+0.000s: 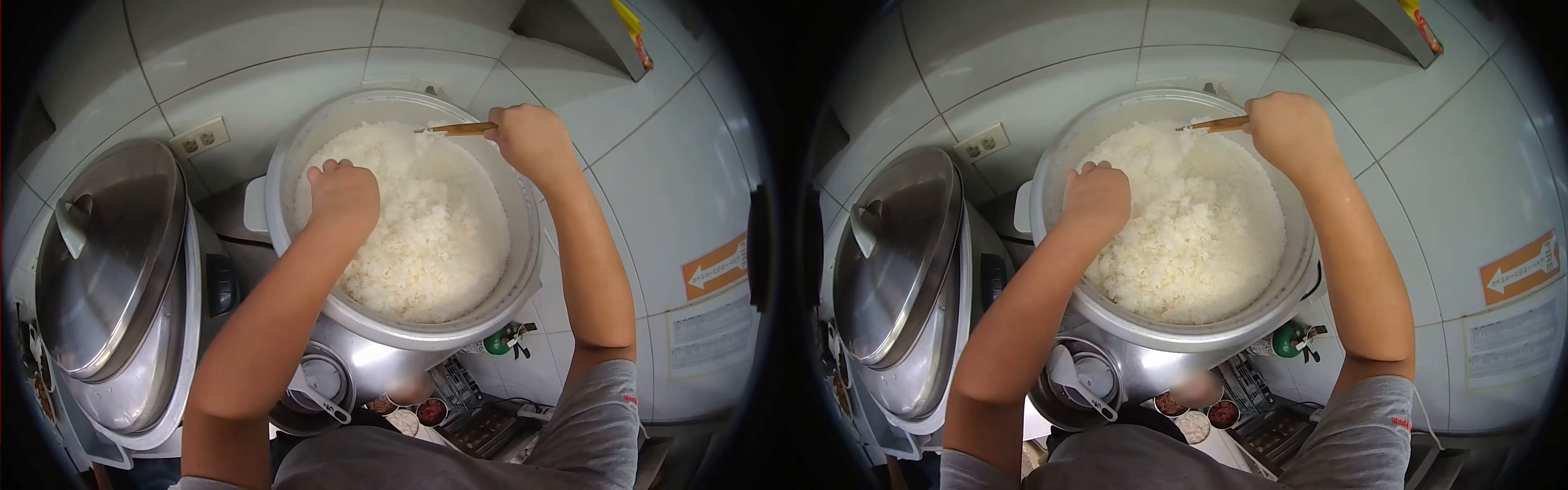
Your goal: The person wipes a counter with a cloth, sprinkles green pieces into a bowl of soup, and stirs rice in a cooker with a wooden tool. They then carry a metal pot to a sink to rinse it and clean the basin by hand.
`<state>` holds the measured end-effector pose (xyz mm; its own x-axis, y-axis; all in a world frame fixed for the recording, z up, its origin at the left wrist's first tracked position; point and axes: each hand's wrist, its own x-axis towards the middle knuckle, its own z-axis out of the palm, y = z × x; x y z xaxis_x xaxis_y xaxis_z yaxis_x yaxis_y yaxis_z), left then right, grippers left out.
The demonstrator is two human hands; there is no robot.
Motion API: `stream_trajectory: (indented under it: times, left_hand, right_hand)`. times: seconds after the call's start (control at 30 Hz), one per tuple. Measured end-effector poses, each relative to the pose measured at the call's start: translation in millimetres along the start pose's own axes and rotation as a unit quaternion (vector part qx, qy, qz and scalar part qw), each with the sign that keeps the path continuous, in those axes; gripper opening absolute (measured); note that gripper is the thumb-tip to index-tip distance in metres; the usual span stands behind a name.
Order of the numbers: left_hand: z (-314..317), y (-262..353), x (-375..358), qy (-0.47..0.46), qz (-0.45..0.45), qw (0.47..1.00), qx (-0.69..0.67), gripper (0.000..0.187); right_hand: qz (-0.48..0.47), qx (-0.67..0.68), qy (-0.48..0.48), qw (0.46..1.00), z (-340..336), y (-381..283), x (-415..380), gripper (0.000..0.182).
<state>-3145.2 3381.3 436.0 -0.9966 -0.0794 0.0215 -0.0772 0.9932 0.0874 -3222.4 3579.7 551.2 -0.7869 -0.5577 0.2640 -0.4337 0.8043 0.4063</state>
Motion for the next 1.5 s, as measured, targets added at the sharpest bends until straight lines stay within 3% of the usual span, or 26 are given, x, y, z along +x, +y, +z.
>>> stream_trajectory:
  times: [0.13,0.37,0.43,0.5,0.6,0.63,0.7,0.77,0.83,0.87,0.93,0.97,1.03,1.07,1.17,1.2,1.27,1.3,1.37,1.43,1.5]
  left_hand:
    - [7.8,10.7,15.7,-0.060,0.020,0.998,-0.007,0.020]
    - [-17.8,12.5,10.4,0.027,0.033,0.997,-0.067,0.019]
    - [-37.3,14.5,1.6,0.030,0.035,0.995,-0.091,0.020]
    - [-54.5,15.4,-8.8,0.095,0.036,0.982,-0.157,0.016]
    - [-79.5,12.2,-47.7,0.183,0.082,0.937,-0.286,0.013]
    - [-85.0,10.9,-66.1,0.208,0.101,0.911,-0.342,0.010]
    - [-98.1,10.8,-115.5,0.145,0.155,0.859,-0.465,0.006]
    - [-106.0,9.6,-160.8,-0.036,0.199,0.732,-0.651,0.008]
    - [-106.1,8.1,-190.2,-0.188,0.272,0.555,-0.764,0.007]
    - [-98.3,15.1,-206.3,-0.203,0.296,0.466,-0.809,0.014]
    - [-91.0,18.7,-226.8,-0.215,0.317,0.376,-0.844,0.025]
    - [-90.7,15.8,-233.6,-0.266,0.303,0.306,-0.862,0.021]
    - [-88.7,10.7,-238.0,-0.311,0.284,0.232,-0.877,0.017]
    - [-85.0,9.9,-235.7,-0.192,0.365,0.276,-0.868,0.016]
    - [-86.3,-3.9,-228.6,-0.050,0.482,0.336,-0.808,0.016]
    - [-87.7,-7.8,-230.7,-0.061,0.458,0.363,-0.809,0.018]
    - [-107.4,-31.9,-235.9,-0.173,0.357,0.467,-0.790,0.022]
    - [-106.8,-31.9,-238.2,-0.174,0.361,0.464,-0.790,0.022]
    - [-101.7,-29.5,-249.8,-0.080,0.152,0.559,-0.811,0.012]
    - [-87.6,-34.2,-256.3,-0.060,0.131,0.561,-0.815,0.016]
    - [-78.4,-42.6,-262.5,-0.025,0.094,0.627,-0.773,0.018]
  right_hand:
    - [0.044,-0.001,-0.013,0.999,-9.5,25.2,-23.2,0.017]
    - [0.052,-0.030,0.001,0.998,21.8,60.5,-45.0,0.017]
    - [0.077,-0.081,-0.056,0.992,34.1,60.1,-47.5,0.014]
    - [0.094,-0.024,-0.178,0.979,21.7,33.3,-57.4,0.012]
    - [0.005,-0.028,-0.195,0.980,40.0,2.0,-102.2,0.014]
    - [-0.017,-0.016,-0.215,0.976,27.4,-5.5,-110.1,0.013]
    - [-0.036,-0.013,-0.230,0.972,2.2,-1.2,-111.4,0.013]
    - [-0.043,-0.001,-0.245,0.969,-11.9,12.1,-107.8,0.013]
    - [0.044,0.011,-0.182,0.982,-14.4,33.5,-84.2,0.013]
    - [0.041,0.015,-0.181,0.982,-8.8,36.7,-75.5,0.013]
    - [0.083,-0.046,-0.200,0.975,9.8,35.5,-63.8,0.014]
    - [0.081,-0.042,-0.199,0.976,19.4,26.5,-68.7,0.014]
    - [0.016,-0.068,-0.220,0.973,32.7,2.4,-90.2,0.015]
    - [0.013,-0.068,-0.222,0.973,25.5,-10.0,-101.2,0.015]
    - [-0.036,-0.040,-0.281,0.958,-19.6,-28.8,-117.9,0.015]
    - [-0.047,-0.022,-0.297,0.953,-32.5,-31.5,-117.7,0.015]
    - [-0.054,-0.007,-0.312,0.949,-59.2,-31.3,-111.5,0.014]
    - [-0.028,0.019,-0.304,0.952,-73.1,-27.1,-103.6,0.015]
    - [0.001,0.042,-0.296,0.954,-73.0,-28.7,-101.8,0.016]
    - [-0.034,-0.005,-0.383,0.923,-41.0,-37.1,-109.6,0.018]
    - [-0.034,0.000,-0.377,0.926,-20.0,-22.0,-102.5,0.018]
